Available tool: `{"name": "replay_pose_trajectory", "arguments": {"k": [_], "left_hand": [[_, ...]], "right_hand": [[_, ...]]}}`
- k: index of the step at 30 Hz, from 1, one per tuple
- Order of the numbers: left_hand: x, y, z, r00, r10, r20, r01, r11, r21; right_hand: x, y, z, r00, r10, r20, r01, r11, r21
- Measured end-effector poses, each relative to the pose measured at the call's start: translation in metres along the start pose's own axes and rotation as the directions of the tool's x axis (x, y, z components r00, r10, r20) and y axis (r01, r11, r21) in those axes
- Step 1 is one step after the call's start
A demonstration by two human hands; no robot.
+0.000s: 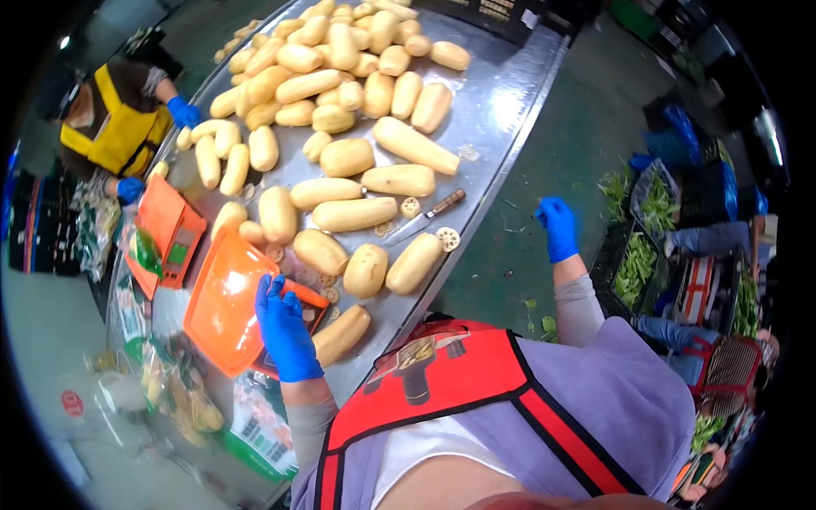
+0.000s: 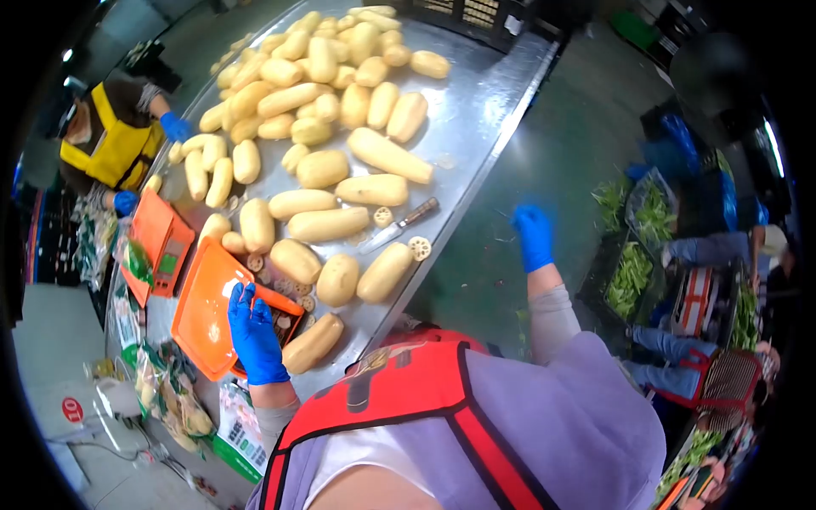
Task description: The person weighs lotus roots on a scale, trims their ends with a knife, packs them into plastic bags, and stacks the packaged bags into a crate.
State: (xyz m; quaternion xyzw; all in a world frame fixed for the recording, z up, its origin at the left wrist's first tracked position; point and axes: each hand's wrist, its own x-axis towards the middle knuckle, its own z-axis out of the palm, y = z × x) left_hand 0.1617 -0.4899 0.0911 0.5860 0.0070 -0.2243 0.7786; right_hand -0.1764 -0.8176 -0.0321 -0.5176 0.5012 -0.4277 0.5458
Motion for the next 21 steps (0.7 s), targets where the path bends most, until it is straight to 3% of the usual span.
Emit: {"name": "replay_pose_trajectory", "arguments": {"k": [4, 6, 7, 9, 10, 14, 15, 17, 18, 21], "left_hand": [[0.004, -0.008, 0.011, 0.994, -0.023, 0.103, 0.026, 0.999, -0.023], [0.005, -0.009, 0.014, 0.993, -0.033, 0.118, 0.035, 0.999, -0.021], [0.004, -0.01, 0.014, 0.992, -0.036, 0.122, 0.04, 0.999, -0.023], [0.004, -0.011, 0.013, 0.992, -0.042, 0.122, 0.046, 0.999, -0.027], [0.004, -0.011, 0.012, 0.992, -0.044, 0.118, 0.048, 0.998, -0.031], [0.007, -0.014, -0.001, 0.992, -0.05, 0.118, 0.055, 0.998, -0.039], [0.007, -0.014, -0.003, 0.993, -0.04, 0.107, 0.043, 0.999, -0.023], [0.005, -0.012, -0.006, 0.996, -0.028, 0.089, 0.029, 1.0, -0.009], [0.004, -0.01, -0.007, 0.998, -0.026, 0.062, 0.027, 0.999, -0.016], [0.002, -0.009, -0.018, 1.0, -0.003, 0.016, 0.004, 0.999, -0.035]], "right_hand": [[-0.029, 0.089, -0.035, 0.956, 0.285, 0.066, -0.258, 0.928, -0.268], [-0.041, 0.129, -0.045, 0.89, 0.438, 0.128, -0.316, 0.794, -0.519], [-0.045, 0.143, -0.044, 0.891, 0.438, 0.121, -0.32, 0.793, -0.518], [-0.05, 0.158, -0.036, 0.767, 0.61, 0.2, -0.161, 0.484, -0.86], [-0.047, 0.157, -0.033, 0.769, 0.608, 0.198, -0.16, 0.483, -0.861], [-0.008, 0.138, -0.018, 0.896, 0.36, 0.261, 0.111, 0.388, -0.915], [0.016, 0.152, -0.017, 0.965, 0.224, 0.139, -0.036, 0.634, -0.772], [0.069, 0.182, -0.021, 0.997, 0.026, -0.07, -0.055, 0.895, -0.442], [0.087, 0.184, -0.021, 0.99, -0.072, -0.12, 0.026, 0.938, -0.345], [0.1, 0.156, -0.012, 0.999, -0.022, -0.038, 0.004, 0.906, -0.423]]}}
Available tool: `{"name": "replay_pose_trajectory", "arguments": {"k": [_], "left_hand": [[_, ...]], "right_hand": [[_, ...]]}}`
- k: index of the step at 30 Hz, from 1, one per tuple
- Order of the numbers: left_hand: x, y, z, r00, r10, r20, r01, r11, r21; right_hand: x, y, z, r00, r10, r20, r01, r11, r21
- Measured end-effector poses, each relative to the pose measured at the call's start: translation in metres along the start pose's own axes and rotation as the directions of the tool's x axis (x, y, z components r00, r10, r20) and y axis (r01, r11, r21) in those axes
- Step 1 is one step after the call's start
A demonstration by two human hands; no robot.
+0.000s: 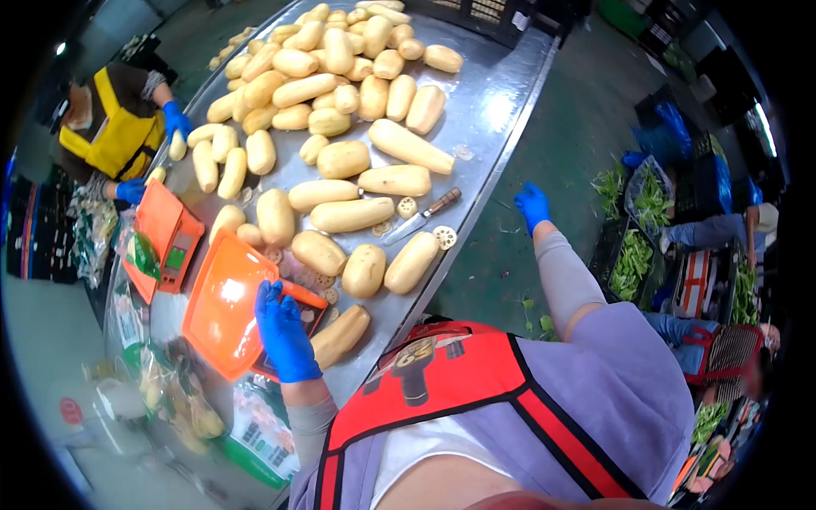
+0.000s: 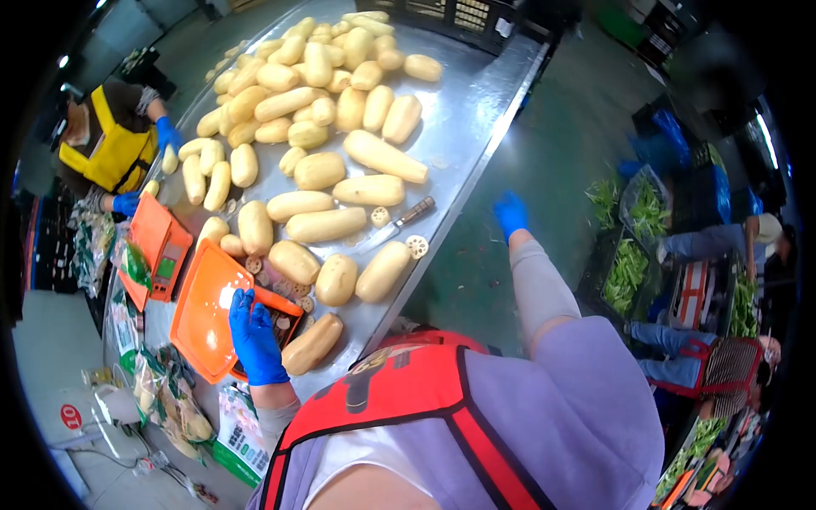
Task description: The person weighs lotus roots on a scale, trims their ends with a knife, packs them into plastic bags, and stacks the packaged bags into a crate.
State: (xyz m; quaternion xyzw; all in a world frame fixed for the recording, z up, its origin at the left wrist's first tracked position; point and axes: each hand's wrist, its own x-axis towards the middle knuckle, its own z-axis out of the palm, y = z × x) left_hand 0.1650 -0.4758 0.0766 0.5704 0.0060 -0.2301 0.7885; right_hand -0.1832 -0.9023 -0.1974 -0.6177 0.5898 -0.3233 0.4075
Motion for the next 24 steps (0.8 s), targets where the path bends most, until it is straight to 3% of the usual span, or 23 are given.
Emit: {"name": "replay_pose_trajectory", "arguments": {"k": [1, 3, 4, 5, 7, 9, 10, 11, 12, 13, 14, 15, 16, 17, 18, 19, 20, 21, 22, 24], "left_hand": [[-0.001, 0.0, -0.007, 1.0, 0.018, -0.012, -0.018, 1.0, -0.005], [-0.002, 0.001, -0.023, 0.999, 0.049, -0.018, -0.05, 0.995, -0.088], [-0.001, 0.0, -0.034, 0.995, 0.091, -0.05, -0.094, 0.993, -0.07], [-0.002, 0.001, -0.044, 0.988, 0.133, -0.081, -0.137, 0.989, -0.051], [-0.008, 0.011, -0.059, 0.968, 0.182, -0.173, -0.189, 0.982, -0.023], [-0.013, 0.016, -0.073, 0.943, 0.219, -0.249, -0.227, 0.974, -0.002], [-0.015, 0.016, -0.088, 0.905, 0.27, -0.329, -0.267, 0.962, 0.055], [-0.018, 0.016, -0.103, 0.856, 0.321, -0.405, -0.3, 0.947, 0.116], [-0.023, 0.012, -0.12, 0.796, 0.447, -0.408, -0.375, 0.894, 0.247], [-0.03, 0.015, -0.134, 0.77, 0.466, -0.435, -0.345, 0.878, 0.331], [-0.038, 0.015, -0.148, 0.722, 0.494, -0.485, -0.311, 0.857, 0.41], [-0.047, 0.012, -0.162, 0.671, 0.521, -0.527, -0.268, 0.833, 0.484], [-0.052, 0.002, -0.184, 0.615, 0.594, -0.519, -0.223, 0.762, 0.609], [-0.062, -0.01, -0.206, 0.528, 0.76, -0.378, -0.098, 0.496, 0.862], [-0.073, -0.015, -0.223, 0.546, 0.774, -0.32, -0.02, 0.393, 0.919], [-0.084, -0.021, -0.237, 0.569, 0.78, -0.261, 0.056, 0.281, 0.958], [-0.096, -0.031, -0.249, 0.563, 0.782, -0.268, 0.061, 0.284, 0.957], [-0.106, -0.042, -0.259, 0.612, 0.753, -0.243, 0.176, 0.17, 0.97], [-0.112, -0.051, -0.267, 0.66, 0.716, -0.227, 0.28, 0.047, 0.959], [-0.122, -0.066, -0.272, 0.7, 0.669, -0.249, 0.3, 0.04, 0.953]], "right_hand": [[-0.01, -0.019, 0.0, 1.0, -0.011, 0.023, 0.011, 1.0, 0.003], [-0.048, -0.054, 0.004, 0.963, 0.165, 0.211, -0.166, 0.986, -0.017], [-0.049, -0.033, 0.011, 0.961, 0.098, 0.259, -0.006, 0.943, -0.332], [-0.047, -0.004, 0.017, 0.946, 0.036, 0.322, 0.173, 0.785, -0.595], [-0.067, 0.033, 0.026, 0.954, -0.14, 0.266, 0.265, 0.81, -0.523], [-0.05, 0.077, 0.041, 0.926, 0.264, 0.271, -0.09, 0.85, -0.519], [-0.05, 0.065, 0.037, 0.925, 0.25, 0.286, -0.07, 0.852, -0.518], [-0.048, 0.051, 0.028, 0.868, 0.01, 0.496, 0.365, 0.665, -0.652], [-0.047, 0.035, 0.026, 0.684, -0.142, 0.715, 0.715, 0.322, -0.62], [-0.036, 0.034, 0.032, 0.669, -0.155, 0.727, 0.731, 0.314, -0.606], [-0.024, 0.038, 0.032, 0.864, -0.124, 0.488, 0.433, 0.677, -0.595], [-0.012, 0.037, 0.034, 0.925, -0.049, 0.376, 0.256, 0.812, -0.524], [-0.002, 0.034, 0.036, 0.966, 0.027, 0.256, 0.081, 0.911, -0.404], [0.013, 0.025, 0.04, 0.987, 0.13, 0.097, -0.11, 0.975, -0.195], [0.024, 0.014, 0.045, 0.963, 0.268, -0.035, -0.266, 0.963, 0.05], [0.028, 0.002, 0.05, 0.965, 0.261, -0.026, -0.259, 0.965, 0.05], [0.028, -0.011, 0.055, 0.977, 0.139, -0.163, -0.123, 0.987, 0.106], [0.027, -0.027, 0.057, 0.953, 0.022, -0.304, 0.023, 0.99, 0.142], [0.017, -0.054, 0.061, 0.947, 0.006, -0.321, 0.061, 0.979, 0.197], [0.007, -0.083, 0.065, 0.966, -0.006, -0.257, 0.06, 0.977, 0.204]]}}
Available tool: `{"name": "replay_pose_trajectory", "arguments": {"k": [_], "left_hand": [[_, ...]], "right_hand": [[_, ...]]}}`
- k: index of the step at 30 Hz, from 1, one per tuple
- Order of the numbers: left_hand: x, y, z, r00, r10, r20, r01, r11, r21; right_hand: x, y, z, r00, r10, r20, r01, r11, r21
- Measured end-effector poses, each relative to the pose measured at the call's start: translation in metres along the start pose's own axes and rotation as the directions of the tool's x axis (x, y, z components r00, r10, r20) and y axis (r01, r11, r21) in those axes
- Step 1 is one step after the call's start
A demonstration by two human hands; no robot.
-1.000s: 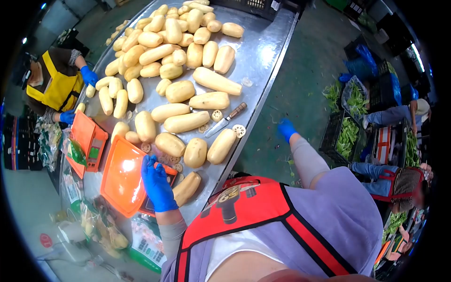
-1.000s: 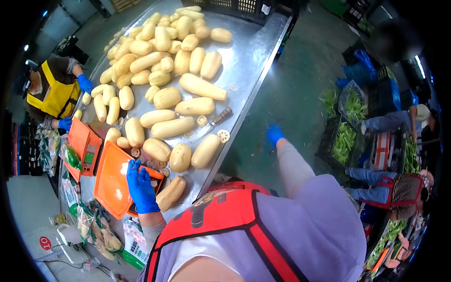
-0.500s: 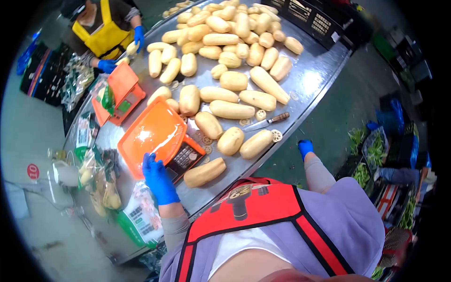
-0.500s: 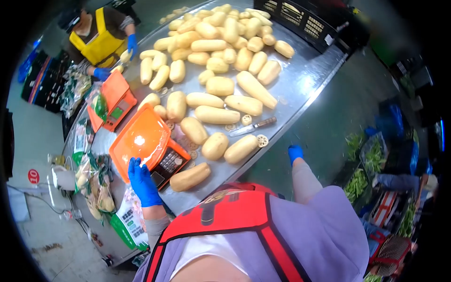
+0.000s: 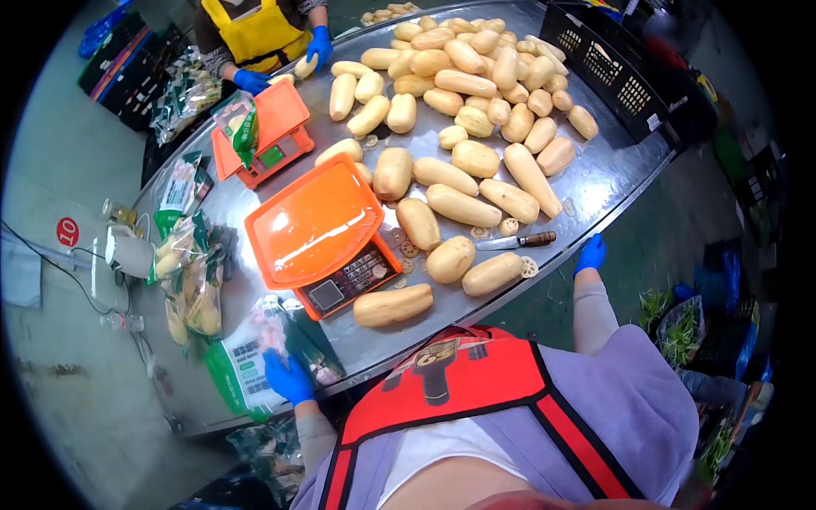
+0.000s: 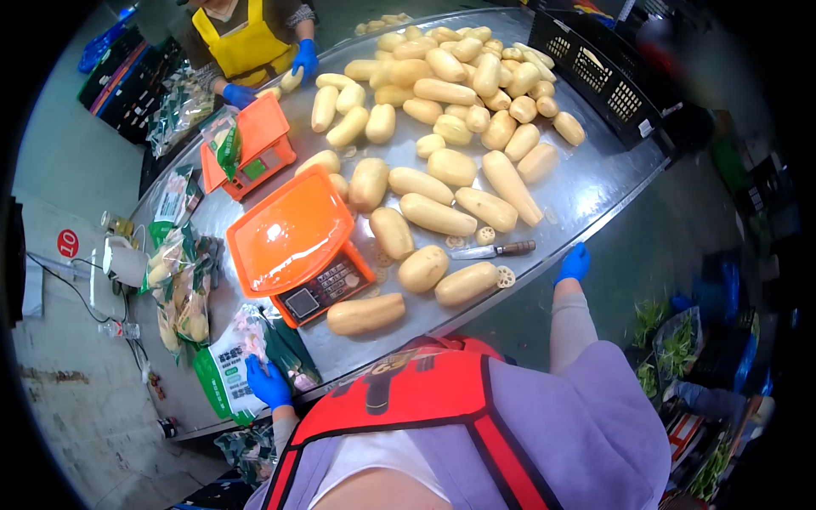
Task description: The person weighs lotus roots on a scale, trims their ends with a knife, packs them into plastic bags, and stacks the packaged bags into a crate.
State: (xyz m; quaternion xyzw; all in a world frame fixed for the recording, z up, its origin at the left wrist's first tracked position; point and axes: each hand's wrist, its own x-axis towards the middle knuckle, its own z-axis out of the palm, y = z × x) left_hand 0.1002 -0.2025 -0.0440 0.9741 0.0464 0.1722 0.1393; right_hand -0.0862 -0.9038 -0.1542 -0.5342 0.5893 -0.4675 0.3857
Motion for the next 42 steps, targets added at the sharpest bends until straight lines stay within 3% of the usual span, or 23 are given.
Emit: {"name": "replay_pose_trajectory", "arguments": {"k": [1, 3, 5, 6, 12, 25, 31, 33, 34, 36, 39, 42], "left_hand": [[-0.006, -0.004, 0.004, 0.998, -0.003, 0.068, 0.002, 1.0, 0.018], [-0.01, -0.011, 0.01, 0.999, 0.031, 0.012, -0.031, 1.0, -0.003], [-0.008, -0.009, 0.009, 1.0, 0.025, 0.01, -0.025, 1.0, -0.01], [-0.009, -0.006, 0.007, 1.0, 0.018, 0.001, -0.018, 1.0, 0.003], [-0.009, 0.002, 0.005, 1.0, 0.015, -0.007, -0.014, 0.999, 0.053], [-0.01, -0.001, 0.006, 0.999, 0.028, -0.016, -0.027, 0.999, 0.027], [-0.009, 0.001, 0.003, 1.0, 0.007, -0.004, -0.007, 1.0, 0.029], [-0.009, 0.003, 0.003, 1.0, -0.004, 0.016, 0.004, 1.0, 0.029], [-0.01, 0.002, 0.003, 1.0, -0.004, 0.017, 0.003, 1.0, 0.029], [-0.01, 0.001, 0.005, 1.0, -0.004, 0.012, 0.003, 0.999, 0.044], [-0.009, 0.005, 0.002, 1.0, -0.009, 0.02, 0.008, 0.999, 0.034], [-0.01, 0.001, 0.003, 1.0, -0.003, 0.012, 0.003, 1.0, 0.016]], "right_hand": [[-0.001, -0.006, 0.005, 0.998, 0.006, 0.059, -0.007, 1.0, 0.005], [0.004, 0.001, 0.017, 0.998, 0.024, 0.063, -0.021, 0.999, -0.045], [-0.022, -0.028, 0.023, 0.988, 0.147, 0.045, -0.154, 0.952, 0.264], [-0.04, -0.054, 0.02, 0.988, 0.146, 0.043, -0.152, 0.946, 0.287], [-0.04, -0.05, 0.021, 0.998, 0.044, -0.034, -0.043, 0.999, 0.009], [-0.041, -0.049, 0.019, 1.0, -0.01, -0.01, 0.01, 0.999, -0.036], [-0.035, -0.047, 0.019, 1.0, -0.027, 0.0, 0.027, 0.999, 0.034], [-0.032, -0.055, 0.018, 0.931, -0.336, -0.14, 0.292, 0.919, -0.267], [-0.031, -0.061, 0.019, 0.931, -0.336, -0.141, 0.291, 0.918, -0.268], [-0.026, -0.081, 0.029, 0.781, -0.618, 0.089, 0.612, 0.73, -0.305], [-0.026, -0.115, 0.08, 0.761, -0.64, 0.106, 0.643, 0.766, 0.012], [-0.045, -0.164, 0.131, 0.802, -0.532, 0.274, 0.491, 0.846, 0.207]]}}
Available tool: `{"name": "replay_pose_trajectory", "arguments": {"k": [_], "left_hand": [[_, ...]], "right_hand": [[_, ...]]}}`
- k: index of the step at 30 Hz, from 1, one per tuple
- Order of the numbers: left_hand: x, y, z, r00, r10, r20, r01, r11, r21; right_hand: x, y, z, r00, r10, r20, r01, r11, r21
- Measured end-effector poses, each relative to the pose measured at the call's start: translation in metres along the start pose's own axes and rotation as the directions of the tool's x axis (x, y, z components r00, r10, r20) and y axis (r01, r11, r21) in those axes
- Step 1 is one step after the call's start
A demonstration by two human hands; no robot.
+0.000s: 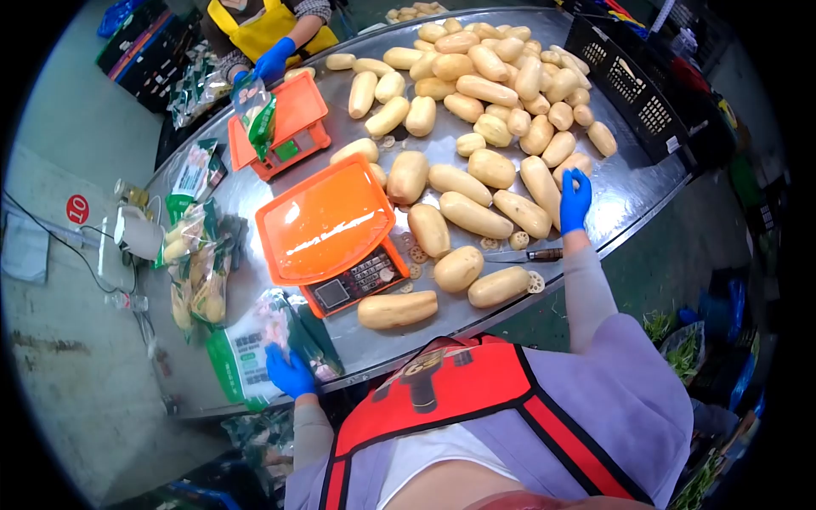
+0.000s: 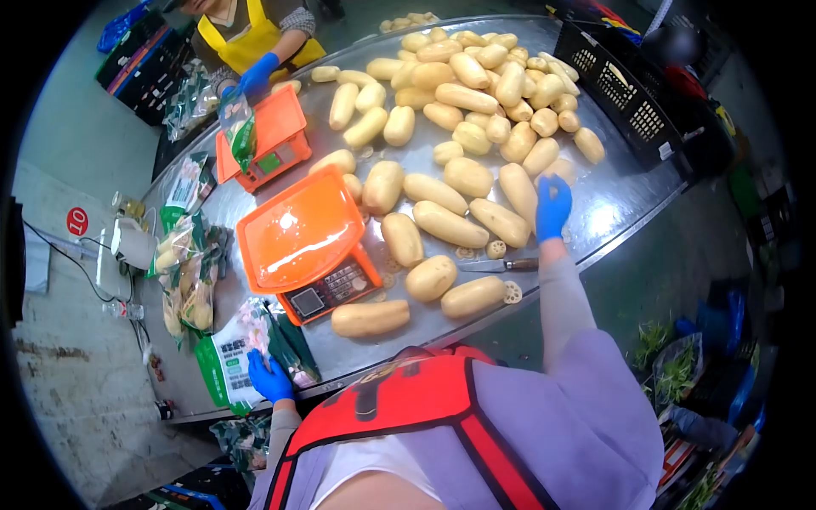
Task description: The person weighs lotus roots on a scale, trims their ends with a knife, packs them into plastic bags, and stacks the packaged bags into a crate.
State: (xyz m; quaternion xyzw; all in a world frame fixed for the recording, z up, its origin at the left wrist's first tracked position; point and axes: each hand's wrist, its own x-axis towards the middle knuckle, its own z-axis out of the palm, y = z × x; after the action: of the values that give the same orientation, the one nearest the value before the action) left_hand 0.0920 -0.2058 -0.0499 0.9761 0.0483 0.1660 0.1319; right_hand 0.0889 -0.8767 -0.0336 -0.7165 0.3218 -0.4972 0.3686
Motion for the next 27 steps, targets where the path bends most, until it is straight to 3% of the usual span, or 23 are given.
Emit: {"name": "replay_pose_trajectory", "arguments": {"k": [1, 3, 7, 9, 13, 18, 25, 27], "left_hand": [[0.001, 0.001, -0.001, 1.0, -0.008, 0.003, 0.008, 1.0, 0.008], [0.001, 0.006, -0.004, 1.0, -0.021, 0.013, 0.021, 1.0, -0.002], [0.003, 0.009, -0.005, 0.999, -0.031, 0.025, 0.03, 0.999, 0.015], [0.004, 0.015, -0.008, 0.998, -0.041, 0.043, 0.039, 0.998, 0.045], [0.004, 0.016, -0.01, 0.994, -0.062, 0.087, 0.056, 0.996, 0.072], [0.007, 0.022, -0.012, 0.991, -0.066, 0.117, 0.057, 0.995, 0.081], [0.009, 0.019, -0.009, 0.983, -0.1, 0.155, 0.086, 0.992, 0.096], [0.009, 0.018, -0.008, 0.984, -0.093, 0.155, 0.079, 0.992, 0.097]], "right_hand": [[0.009, -0.011, 0.017, 0.995, 0.061, 0.073, -0.065, 0.997, 0.046], [0.038, 0.011, 0.055, 0.971, -0.015, 0.237, 0.009, 1.0, 0.027], [0.088, -0.029, 0.122, 0.971, -0.12, 0.207, 0.115, 0.993, 0.034], [0.118, -0.032, 0.149, 0.939, -0.048, 0.342, 0.057, 0.998, -0.017], [0.163, -0.032, 0.198, 0.914, -0.119, 0.388, 0.227, 0.942, -0.246], [0.196, -0.03, 0.24, 0.874, -0.042, 0.485, 0.33, 0.785, -0.525], [0.222, -0.013, 0.285, 0.859, 0.054, 0.51, 0.341, 0.683, -0.646], [0.229, -0.012, 0.295, 0.837, 0.171, 0.521, 0.288, 0.671, -0.683]]}}
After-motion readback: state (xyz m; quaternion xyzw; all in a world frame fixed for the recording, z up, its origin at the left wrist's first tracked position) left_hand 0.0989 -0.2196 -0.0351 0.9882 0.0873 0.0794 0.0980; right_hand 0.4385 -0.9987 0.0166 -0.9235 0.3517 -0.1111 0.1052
